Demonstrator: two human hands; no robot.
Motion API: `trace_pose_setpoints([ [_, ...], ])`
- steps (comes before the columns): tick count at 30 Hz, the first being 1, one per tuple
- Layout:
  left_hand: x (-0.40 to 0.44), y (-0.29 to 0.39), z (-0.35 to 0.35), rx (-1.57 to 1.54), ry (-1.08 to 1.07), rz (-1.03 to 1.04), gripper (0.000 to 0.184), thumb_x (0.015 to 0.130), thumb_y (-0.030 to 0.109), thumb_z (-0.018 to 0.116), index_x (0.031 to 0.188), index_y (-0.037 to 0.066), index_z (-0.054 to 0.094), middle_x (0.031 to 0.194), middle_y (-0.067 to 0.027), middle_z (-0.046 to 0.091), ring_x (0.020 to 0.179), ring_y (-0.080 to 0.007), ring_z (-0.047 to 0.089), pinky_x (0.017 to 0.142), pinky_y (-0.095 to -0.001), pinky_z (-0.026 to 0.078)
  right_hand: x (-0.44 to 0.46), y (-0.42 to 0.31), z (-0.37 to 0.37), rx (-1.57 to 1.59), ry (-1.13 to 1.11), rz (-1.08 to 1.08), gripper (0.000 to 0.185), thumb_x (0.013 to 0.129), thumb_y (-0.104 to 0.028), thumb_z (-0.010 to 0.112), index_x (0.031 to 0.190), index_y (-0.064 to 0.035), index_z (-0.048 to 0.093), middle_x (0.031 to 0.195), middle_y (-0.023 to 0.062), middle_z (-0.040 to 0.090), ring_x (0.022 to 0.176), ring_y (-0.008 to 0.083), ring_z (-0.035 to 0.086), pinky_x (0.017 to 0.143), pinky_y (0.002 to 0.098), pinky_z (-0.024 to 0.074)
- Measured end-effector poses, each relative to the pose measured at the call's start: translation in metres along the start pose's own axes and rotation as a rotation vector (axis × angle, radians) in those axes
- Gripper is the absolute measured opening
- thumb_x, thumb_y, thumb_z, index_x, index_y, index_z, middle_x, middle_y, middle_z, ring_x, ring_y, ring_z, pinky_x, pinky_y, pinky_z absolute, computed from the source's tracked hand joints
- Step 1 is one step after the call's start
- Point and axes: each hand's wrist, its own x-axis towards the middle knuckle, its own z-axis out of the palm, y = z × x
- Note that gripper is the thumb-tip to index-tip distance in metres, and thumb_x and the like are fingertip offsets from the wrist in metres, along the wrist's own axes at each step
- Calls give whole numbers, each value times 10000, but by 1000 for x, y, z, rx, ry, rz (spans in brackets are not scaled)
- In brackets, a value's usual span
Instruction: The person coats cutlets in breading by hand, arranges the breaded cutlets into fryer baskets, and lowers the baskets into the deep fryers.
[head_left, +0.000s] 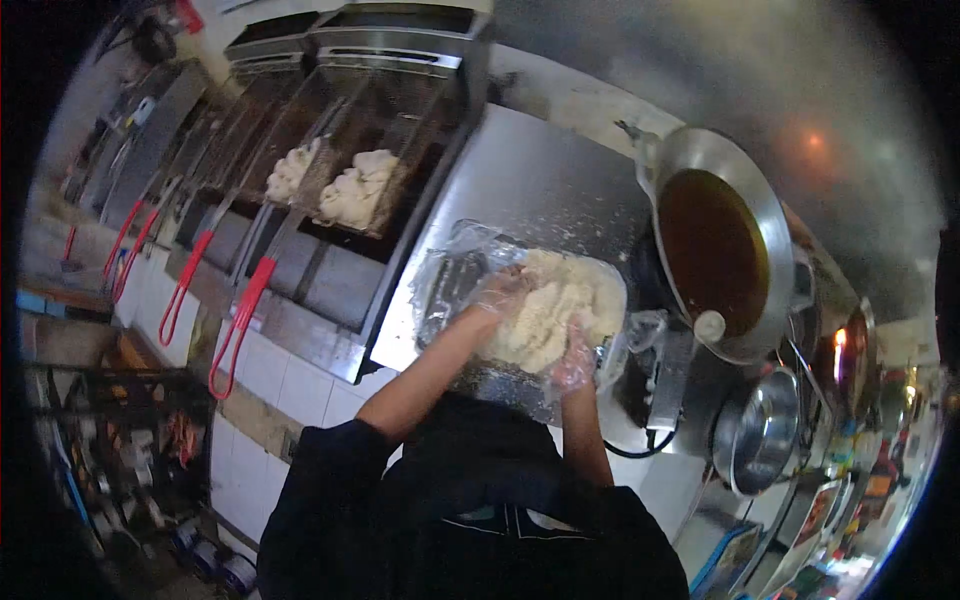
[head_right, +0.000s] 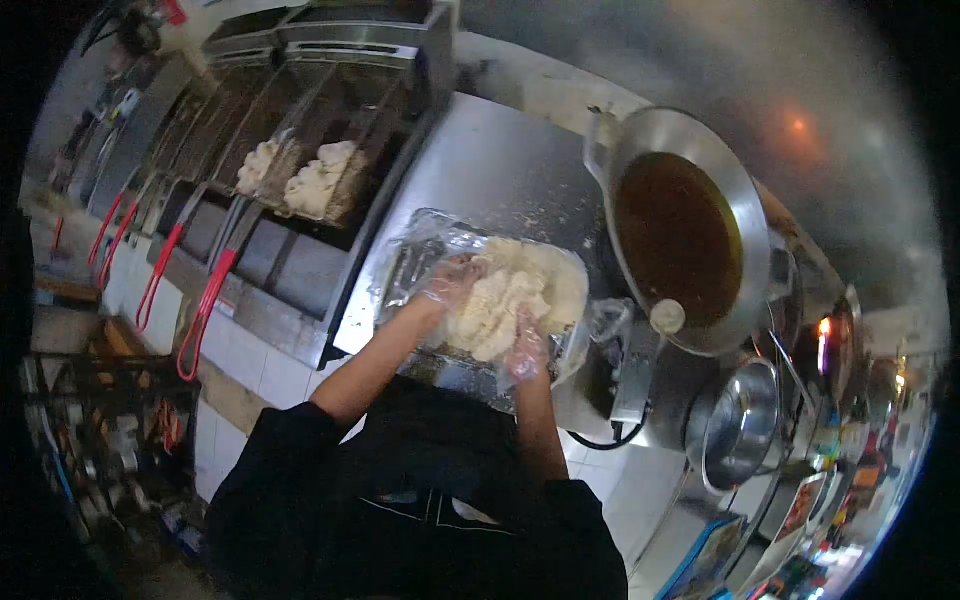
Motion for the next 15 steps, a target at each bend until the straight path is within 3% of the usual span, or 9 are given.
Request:
trace_pose_setpoints([
  [2,-6,-3,1,-241,80,-70,474,915,303,661,1266,6,546,1129,-119,641,962,-211,614,844,-324,503,4,-19,22,1028,33,412,635,915,-214,653,1462,-89,356,1417,150,486,1295,340,466,1098,458,376],
  [3,-17,5,7,-145,198,92,450,882,242,702,1231,-3,559,1087,-130,658,961,-228,635,849,-337,531,5,-17,25,984,60,414,635,921,-172,623,1479,-86,332,1439,164,460,1329,347,426,1126,444,335],
  [5,-18,-5,16,-597,13,289,446,857,208,726,1217,-2,568,1091,-139,659,984,-240,640,868,-351,539,-6,-7,21,322,-43,87,592,942,-181,595,1469,-81,345,1434,161,465,1326,335,432,1117,437,352],
  [7,-28,9,13,-501,5,441,441,835,177,738,1216,31,570,1117,-155,647,1009,-263,640,888,-377,533,-10,17,4,-69,-46,-126,556,958,-228,573,1458,-100,366,1426,157,473,1313,320,450,1097,427,378],
  [8,-39,25,11,-456,6,517,443,824,162,744,1216,47,572,1130,-163,640,1021,-275,641,898,-391,530,-1,51,-10,-109,-28,-188,543,963,-270,566,1452,-121,380,1420,154,478,1301,312,464,1082,422,395],
  [9,-50,34,3,-24,120,606,453,818,179,749,1218,63,571,1133,-161,640,1025,-280,641,903,-392,526,9,85,-20,-145,-20,-241,532,969,-312,559,1445,-142,394,1414,152,484,1289,303,478,1066,417,412],
  [11,-30,25,5,121,285,481,540,774,307,784,1228,112,566,1132,-144,641,1040,-301,634,932,-382,499,-10,-19,39,888,34,293,564,958,-453,547,1431,-177,412,1363,135,525,1214,296,534,974,453,483],
  [14,-42,54,0,136,305,616,563,764,324,797,1231,112,565,1141,-114,644,1043,-290,633,929,-364,495,-9,-19,42,1008,58,258,606,944,-515,538,1415,-152,417,1301,111,560,1116,296,579,843,495,536],
  [15,-50,67,1,193,256,537,483,811,198,764,1237,101,557,1139,-106,650,1031,-280,640,907,-373,505,-12,-24,41,989,-54,216,640,927,-547,546,1400,-134,421,1252,110,576,1028,303,603,738,507,552],
])
